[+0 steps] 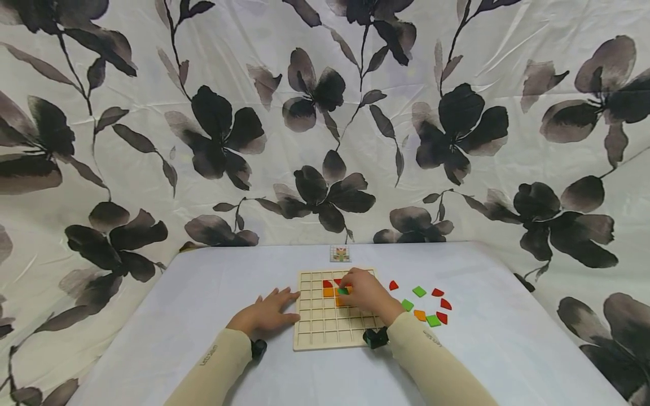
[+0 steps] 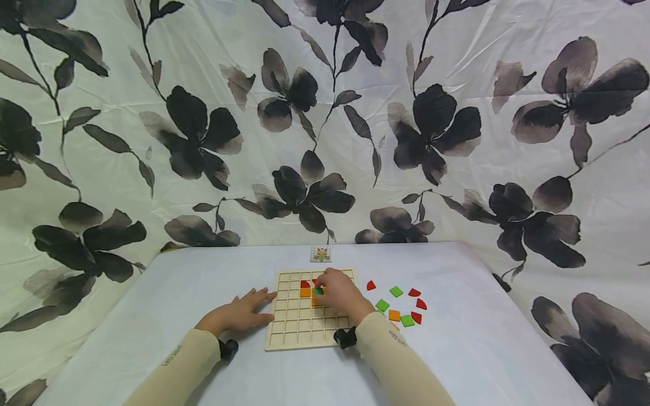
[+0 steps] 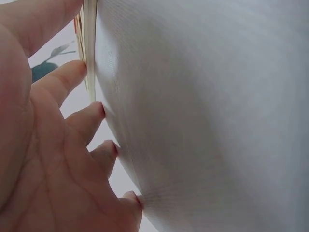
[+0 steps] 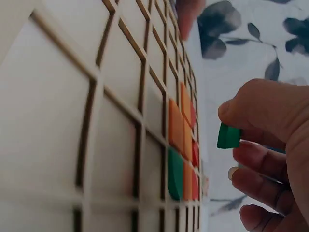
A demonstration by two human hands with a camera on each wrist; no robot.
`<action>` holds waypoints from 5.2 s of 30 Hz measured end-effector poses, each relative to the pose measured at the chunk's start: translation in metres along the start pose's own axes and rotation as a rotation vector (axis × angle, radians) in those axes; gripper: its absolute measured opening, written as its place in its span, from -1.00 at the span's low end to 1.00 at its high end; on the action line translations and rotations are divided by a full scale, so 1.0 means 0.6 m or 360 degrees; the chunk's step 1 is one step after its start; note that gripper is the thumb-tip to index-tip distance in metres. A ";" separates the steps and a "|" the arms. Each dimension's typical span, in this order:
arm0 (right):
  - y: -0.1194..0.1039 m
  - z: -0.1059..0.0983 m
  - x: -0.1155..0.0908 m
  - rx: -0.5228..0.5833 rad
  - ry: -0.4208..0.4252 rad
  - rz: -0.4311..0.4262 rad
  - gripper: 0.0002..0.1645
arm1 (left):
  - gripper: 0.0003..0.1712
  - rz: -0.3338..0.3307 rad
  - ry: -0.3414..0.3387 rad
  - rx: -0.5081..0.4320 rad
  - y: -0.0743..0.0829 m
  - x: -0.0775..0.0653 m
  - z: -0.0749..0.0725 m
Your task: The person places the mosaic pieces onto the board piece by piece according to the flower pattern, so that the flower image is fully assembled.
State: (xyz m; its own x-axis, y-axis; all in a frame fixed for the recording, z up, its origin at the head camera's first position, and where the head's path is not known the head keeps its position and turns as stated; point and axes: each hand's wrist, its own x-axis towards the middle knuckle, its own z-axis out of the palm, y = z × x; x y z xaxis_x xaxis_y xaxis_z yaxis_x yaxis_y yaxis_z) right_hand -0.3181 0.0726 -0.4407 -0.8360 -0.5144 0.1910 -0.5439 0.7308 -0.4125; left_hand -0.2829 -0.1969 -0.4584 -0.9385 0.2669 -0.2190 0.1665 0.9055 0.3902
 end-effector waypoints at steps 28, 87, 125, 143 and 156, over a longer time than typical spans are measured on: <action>-0.053 0.053 0.019 -0.0149 -0.0007 0.0139 -0.87 | -0.21 0.0044 -0.0014 -0.0010 -0.009 0.007 0.006; 0.175 -0.100 -0.112 -0.0164 -0.0085 0.0830 -0.63 | -0.18 -0.0011 -0.0008 0.0049 -0.010 0.010 0.007; -0.013 0.012 -0.055 -0.0168 -0.0200 -0.0028 -0.84 | -0.18 0.0000 0.0005 0.0012 -0.008 0.008 0.010; -0.019 0.020 -0.042 -0.0138 -0.0193 0.0091 -0.90 | -0.18 -0.0008 0.0003 0.0008 -0.005 0.005 0.006; 0.029 -0.023 -0.046 -0.0135 -0.0108 0.0155 -0.85 | -0.18 -0.0016 0.0003 0.0012 -0.003 0.004 0.007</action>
State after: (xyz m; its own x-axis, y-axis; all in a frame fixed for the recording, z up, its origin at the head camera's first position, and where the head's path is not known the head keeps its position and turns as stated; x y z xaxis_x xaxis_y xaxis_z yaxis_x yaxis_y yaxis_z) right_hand -0.3055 0.1054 -0.4409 -0.8799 -0.4662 0.0917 -0.4668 0.8126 -0.3490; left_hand -0.2840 -0.1967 -0.4632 -0.9406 0.2574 -0.2212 0.1595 0.9105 0.3814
